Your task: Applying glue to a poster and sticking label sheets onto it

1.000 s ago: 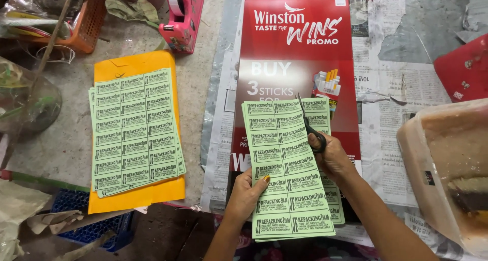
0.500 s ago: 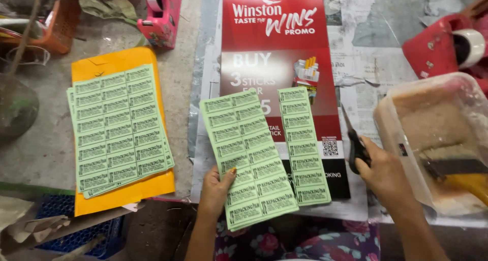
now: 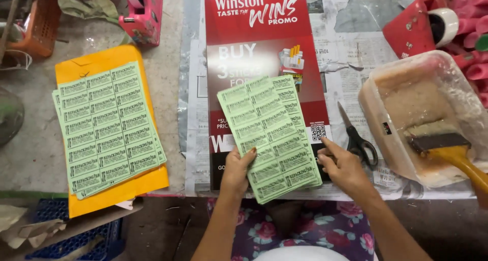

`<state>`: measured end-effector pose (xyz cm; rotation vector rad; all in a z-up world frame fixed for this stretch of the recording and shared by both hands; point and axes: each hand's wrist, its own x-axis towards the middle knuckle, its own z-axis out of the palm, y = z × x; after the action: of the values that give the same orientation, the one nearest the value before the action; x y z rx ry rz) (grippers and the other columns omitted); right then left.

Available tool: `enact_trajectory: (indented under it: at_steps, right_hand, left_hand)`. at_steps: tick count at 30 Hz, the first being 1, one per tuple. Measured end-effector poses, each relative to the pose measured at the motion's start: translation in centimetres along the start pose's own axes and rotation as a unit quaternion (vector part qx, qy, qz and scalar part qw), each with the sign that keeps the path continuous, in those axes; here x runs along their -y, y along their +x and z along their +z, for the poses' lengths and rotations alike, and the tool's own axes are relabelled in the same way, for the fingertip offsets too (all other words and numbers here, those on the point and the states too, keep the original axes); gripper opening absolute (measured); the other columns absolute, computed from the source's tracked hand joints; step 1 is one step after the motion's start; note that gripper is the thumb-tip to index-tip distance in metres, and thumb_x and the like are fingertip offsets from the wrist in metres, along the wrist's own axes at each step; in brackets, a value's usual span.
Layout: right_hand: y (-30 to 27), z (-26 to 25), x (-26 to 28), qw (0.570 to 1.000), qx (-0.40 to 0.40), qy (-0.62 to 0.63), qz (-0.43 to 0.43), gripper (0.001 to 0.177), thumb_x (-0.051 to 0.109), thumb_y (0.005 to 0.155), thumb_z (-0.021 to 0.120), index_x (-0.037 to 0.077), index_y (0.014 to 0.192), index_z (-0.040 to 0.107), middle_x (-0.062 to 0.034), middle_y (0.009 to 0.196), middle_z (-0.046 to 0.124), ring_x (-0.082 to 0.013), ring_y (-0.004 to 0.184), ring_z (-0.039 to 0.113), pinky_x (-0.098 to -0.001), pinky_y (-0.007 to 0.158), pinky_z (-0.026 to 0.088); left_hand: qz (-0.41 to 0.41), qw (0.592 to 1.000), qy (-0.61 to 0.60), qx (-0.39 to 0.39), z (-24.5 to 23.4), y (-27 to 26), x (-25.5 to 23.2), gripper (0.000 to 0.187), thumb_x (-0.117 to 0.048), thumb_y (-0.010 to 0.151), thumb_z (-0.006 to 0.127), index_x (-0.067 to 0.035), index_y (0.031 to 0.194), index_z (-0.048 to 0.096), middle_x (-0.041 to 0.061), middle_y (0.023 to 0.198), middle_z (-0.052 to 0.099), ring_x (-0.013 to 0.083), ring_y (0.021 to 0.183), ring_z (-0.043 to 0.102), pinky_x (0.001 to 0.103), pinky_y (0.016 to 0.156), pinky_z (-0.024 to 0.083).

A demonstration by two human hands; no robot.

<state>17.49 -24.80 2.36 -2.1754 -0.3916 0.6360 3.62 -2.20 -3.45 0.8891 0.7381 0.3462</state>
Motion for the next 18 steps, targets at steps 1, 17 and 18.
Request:
enact_trajectory:
  at_steps: [1, 17, 18]
  right_hand:
    - [0.6, 0.8, -1.0, 0.995, 0.014, 0.096, 0.028, 0.056, 0.005, 0.096, 0.058, 0.005, 0.152, 0.049, -0.0308, 0.122, 0.069, -0.0405, 0.107, 0.071, -0.0475, 0.085, 0.062]
    - [7.8, 3.6, -7.1, 0.954, 0.018, 0.272, 0.126, 0.032, 0.036, 0.099, 0.067, 0.009, 0.114, 0.077, -0.0091, 0.067, 0.065, -0.0142, 0.05, 0.051, -0.0282, 0.039, 0.052]
    - [7.0, 2.7, -3.9, 0.952, 0.034, 0.246, 0.181, 0.048, 0.046, 0.097, 0.066, 0.001, 0.113, 0.075, -0.0143, 0.075, 0.064, -0.0204, 0.059, 0.051, -0.0345, 0.044, 0.052]
  left_hand:
    - [-0.022, 0.999, -0.04, -0.009, 0.1, 0.1, 1.1, 0.031, -0.006, 0.088, 0.072, 0.005, 0.116, 0.063, 0.019, 0.091, 0.074, 0.024, 0.078, 0.072, 0.045, 0.069, 0.062]
    - [-0.092, 0.987, -0.132, 0.004, 2.1, 1.1, 3.8, 0.026, -0.001, 0.089, 0.075, 0.003, 0.112, 0.064, 0.02, 0.089, 0.075, 0.0281, 0.076, 0.076, 0.043, 0.067, 0.063]
    - [-0.093, 0.986, -0.137, 0.004, 1.9, 1.2, 4.0, 0.026, -0.001, 0.088, 0.075, 0.003, 0.111, 0.064, 0.02, 0.087, 0.074, 0.0285, 0.075, 0.076, 0.044, 0.067, 0.063]
